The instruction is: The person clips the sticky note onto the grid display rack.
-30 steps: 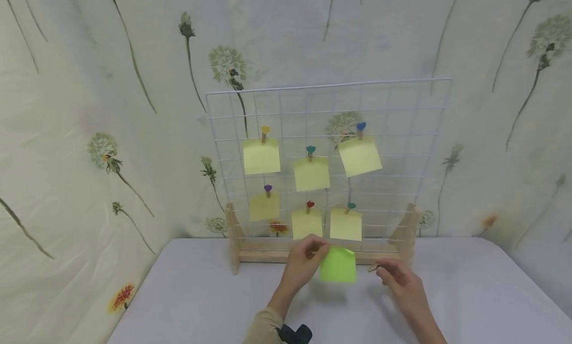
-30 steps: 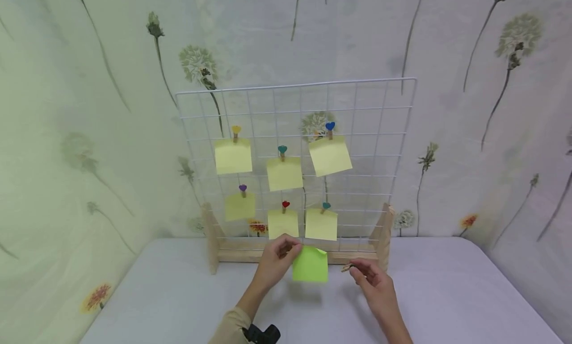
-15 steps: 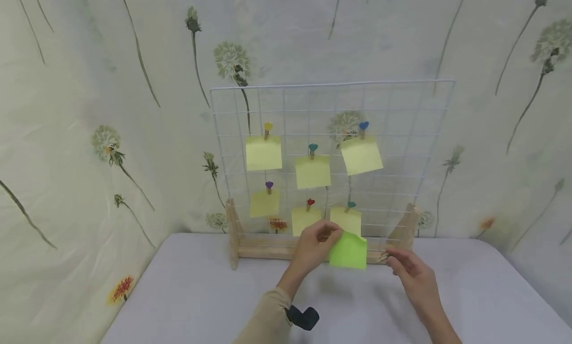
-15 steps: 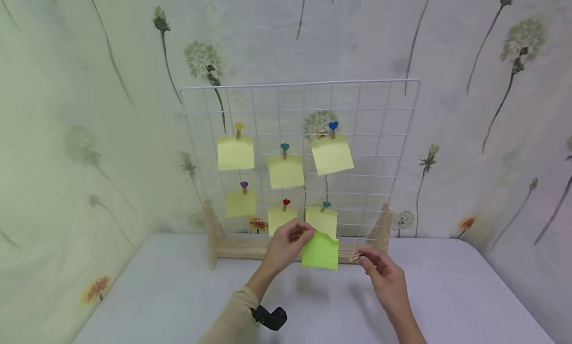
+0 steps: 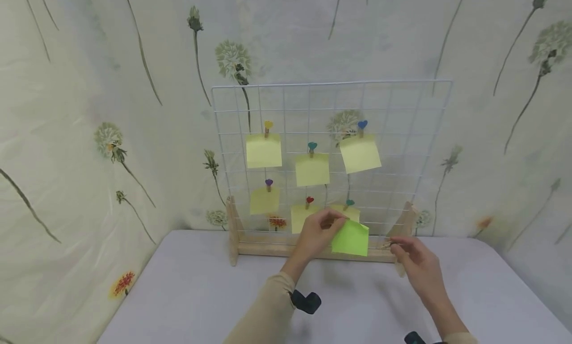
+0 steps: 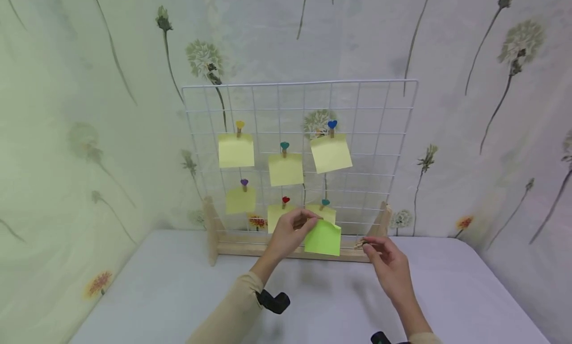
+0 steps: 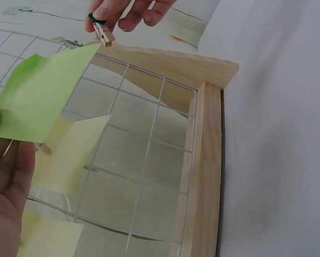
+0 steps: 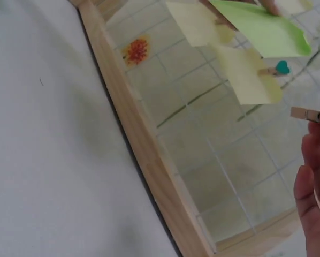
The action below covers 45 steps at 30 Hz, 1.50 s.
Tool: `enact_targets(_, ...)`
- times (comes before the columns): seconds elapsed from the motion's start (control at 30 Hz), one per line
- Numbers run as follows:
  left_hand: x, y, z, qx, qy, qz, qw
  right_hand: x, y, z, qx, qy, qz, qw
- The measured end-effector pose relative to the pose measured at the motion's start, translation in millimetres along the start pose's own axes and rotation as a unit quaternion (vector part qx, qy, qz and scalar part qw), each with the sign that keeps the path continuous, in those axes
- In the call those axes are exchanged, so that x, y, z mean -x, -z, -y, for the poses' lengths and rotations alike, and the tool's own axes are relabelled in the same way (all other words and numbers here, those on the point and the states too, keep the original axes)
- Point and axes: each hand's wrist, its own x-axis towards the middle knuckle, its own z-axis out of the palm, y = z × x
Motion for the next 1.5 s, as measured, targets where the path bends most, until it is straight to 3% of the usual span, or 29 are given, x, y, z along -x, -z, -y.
enact_targets(0.2,-9.5,-2.6,-5.8,0.007,-0.014,-0.007,0.9999,-14,7,9,0.049,0.033,-0.016,0.998)
enact_targets(0.43,-23.0,-5.5,-16.9,-0.022,-0.001,-0.023,0.9995,-31,15,24,0.017,0.076,-0.046,0.996)
enact_targets(0.57,-31.6,-8.9,-25.2,-0.048,0.008,-0.056,0.9972,-35,20,43,0.006,0.088,-0.044,0.995)
enact_targets(0.8,-43.4,-19.4,-33.8,-0.075,0.033,-0.109,0.9906,-38,27,71,-0.017,0.082,-0.041,0.996)
enact_targets(1.27,-55.1,-34.2,-41.3,-0.104,0.011,-0.122,0.9870,-47,32,83,-0.032,0.070,-0.035,0.996)
enact_targets(1.5,-60.6,-36.2,-47.8,-0.088,0.010,-0.124,0.9883,-57,33,94,-0.039,0.067,-0.042,0.996)
